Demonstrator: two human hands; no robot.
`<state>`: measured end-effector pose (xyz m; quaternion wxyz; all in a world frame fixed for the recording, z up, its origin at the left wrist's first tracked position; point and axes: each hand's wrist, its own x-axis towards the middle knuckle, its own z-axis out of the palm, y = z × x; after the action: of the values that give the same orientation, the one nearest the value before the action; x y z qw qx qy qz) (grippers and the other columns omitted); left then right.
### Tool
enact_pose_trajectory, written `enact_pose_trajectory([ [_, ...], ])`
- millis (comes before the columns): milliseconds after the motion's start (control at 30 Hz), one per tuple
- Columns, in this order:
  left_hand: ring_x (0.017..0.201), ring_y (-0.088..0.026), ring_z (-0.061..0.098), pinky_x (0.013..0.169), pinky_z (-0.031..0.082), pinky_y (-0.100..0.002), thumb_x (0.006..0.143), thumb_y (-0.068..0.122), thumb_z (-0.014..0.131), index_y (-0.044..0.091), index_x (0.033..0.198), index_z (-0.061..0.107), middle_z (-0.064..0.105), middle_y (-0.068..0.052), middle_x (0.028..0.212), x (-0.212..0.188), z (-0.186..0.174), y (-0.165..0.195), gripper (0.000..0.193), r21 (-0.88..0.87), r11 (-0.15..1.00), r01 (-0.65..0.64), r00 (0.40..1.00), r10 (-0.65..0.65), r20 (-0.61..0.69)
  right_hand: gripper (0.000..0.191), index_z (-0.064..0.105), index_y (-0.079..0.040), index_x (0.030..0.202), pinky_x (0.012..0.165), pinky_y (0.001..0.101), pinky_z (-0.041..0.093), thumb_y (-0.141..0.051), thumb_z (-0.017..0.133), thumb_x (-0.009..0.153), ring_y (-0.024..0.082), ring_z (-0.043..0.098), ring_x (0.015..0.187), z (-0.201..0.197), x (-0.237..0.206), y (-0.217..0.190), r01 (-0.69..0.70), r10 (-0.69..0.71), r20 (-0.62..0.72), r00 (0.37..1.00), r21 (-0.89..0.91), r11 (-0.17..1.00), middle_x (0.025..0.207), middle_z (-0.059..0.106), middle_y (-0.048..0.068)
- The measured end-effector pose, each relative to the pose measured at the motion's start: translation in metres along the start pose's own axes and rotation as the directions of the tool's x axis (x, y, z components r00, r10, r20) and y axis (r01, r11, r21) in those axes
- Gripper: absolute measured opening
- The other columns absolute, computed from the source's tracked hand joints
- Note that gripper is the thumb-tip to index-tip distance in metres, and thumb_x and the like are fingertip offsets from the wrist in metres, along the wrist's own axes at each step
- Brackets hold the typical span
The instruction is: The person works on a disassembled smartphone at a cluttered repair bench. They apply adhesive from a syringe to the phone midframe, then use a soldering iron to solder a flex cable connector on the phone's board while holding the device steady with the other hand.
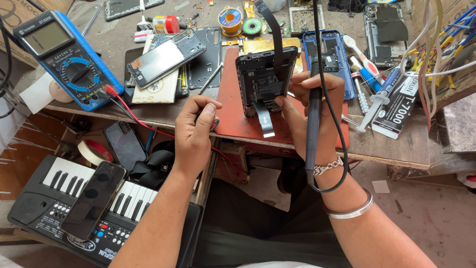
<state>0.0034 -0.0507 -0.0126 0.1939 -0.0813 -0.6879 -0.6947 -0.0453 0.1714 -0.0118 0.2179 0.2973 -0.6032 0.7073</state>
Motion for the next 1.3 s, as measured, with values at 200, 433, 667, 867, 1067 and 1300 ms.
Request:
enact_pose_trajectory([
  [200, 0.084, -0.003, 0.047, 0.076, 0.041, -0.021, 0.106, 0.013, 0.056, 0.005, 0.102, 0.064, 0.058, 0.004, 0.093, -0.001, 0.002, 0.005, 0.013, 0.038, 0.999, -0.011, 1.000, 0.012, -0.024, 0.053, 0.041, -0.008, 0.125, 0.112, 0.0338, 0.059, 0.024, 0.072, 0.097, 0.016, 0.063, 0.124, 0.002, 0.000, -0.001, 0.002, -0.002, -0.001, 1.000, 0.009, 1.000, 0.129, 0.052, 0.008],
  [433, 0.089, -0.007, 0.053, 0.085, 0.044, -0.023, 0.105, 0.010, 0.060, 0.003, 0.103, 0.067, 0.061, 0.001, 0.092, -0.001, 0.010, 0.016, 0.010, 0.229, 0.965, -0.126, 0.991, 0.131, -0.004, 0.052, 0.040, -0.008, 0.125, 0.112, 0.0345, 0.058, 0.024, 0.070, 0.097, 0.017, 0.063, 0.125, -0.001, -0.001, -0.001, -0.010, 0.010, -0.005, 1.000, -0.007, 1.000, 0.130, 0.052, 0.009],
  [667, 0.099, -0.017, 0.057, 0.094, 0.047, -0.028, 0.106, 0.012, 0.066, 0.005, 0.109, 0.069, 0.057, -0.006, 0.104, -0.005, 0.024, 0.025, 0.009, 0.343, 0.915, -0.210, 0.978, 0.199, 0.069, 0.055, 0.040, -0.008, 0.130, 0.112, 0.0354, 0.058, 0.023, 0.071, 0.097, 0.019, 0.064, 0.124, -0.001, -0.001, -0.003, -0.008, 0.007, -0.014, 1.000, -0.029, 1.000, 0.130, 0.052, 0.010],
  [867, 0.129, -0.032, 0.053, 0.106, 0.043, -0.036, 0.099, 0.006, 0.065, 0.002, 0.102, 0.070, 0.052, -0.020, 0.141, -0.005, 0.033, 0.034, 0.007, 0.410, 0.846, -0.340, 0.940, 0.322, 0.115, 0.054, 0.041, -0.007, 0.130, 0.111, 0.0352, 0.059, 0.022, 0.072, 0.097, 0.019, 0.065, 0.124, -0.001, -0.001, -0.003, 0.008, -0.009, -0.020, 1.000, -0.039, 0.999, 0.129, 0.053, 0.011],
  [1067, 0.125, -0.029, 0.062, 0.089, 0.056, -0.033, 0.094, -0.004, 0.066, 0.002, 0.106, 0.070, 0.054, -0.018, 0.145, 0.005, 0.045, 0.035, 0.013, 0.431, 0.851, -0.298, 0.953, 0.239, 0.187, 0.053, 0.041, -0.007, 0.130, 0.111, 0.0351, 0.058, 0.022, 0.071, 0.097, 0.019, 0.065, 0.124, -0.001, -0.001, -0.005, 0.004, -0.004, -0.012, 1.000, 0.005, 1.000, 0.129, 0.055, 0.012],
  [1300, 0.101, -0.024, 0.070, 0.088, 0.056, -0.032, 0.091, -0.010, 0.062, -0.001, 0.107, 0.069, 0.065, -0.010, 0.115, 0.008, 0.051, 0.035, 0.019, 0.437, 0.857, -0.273, 0.956, 0.191, 0.223, 0.049, 0.040, -0.007, 0.127, 0.115, 0.0351, 0.057, 0.020, 0.071, 0.100, 0.019, 0.064, 0.127, -0.004, -0.002, -0.006, 0.010, -0.010, 0.013, 1.000, -0.004, 1.000, 0.131, 0.056, 0.012],
])
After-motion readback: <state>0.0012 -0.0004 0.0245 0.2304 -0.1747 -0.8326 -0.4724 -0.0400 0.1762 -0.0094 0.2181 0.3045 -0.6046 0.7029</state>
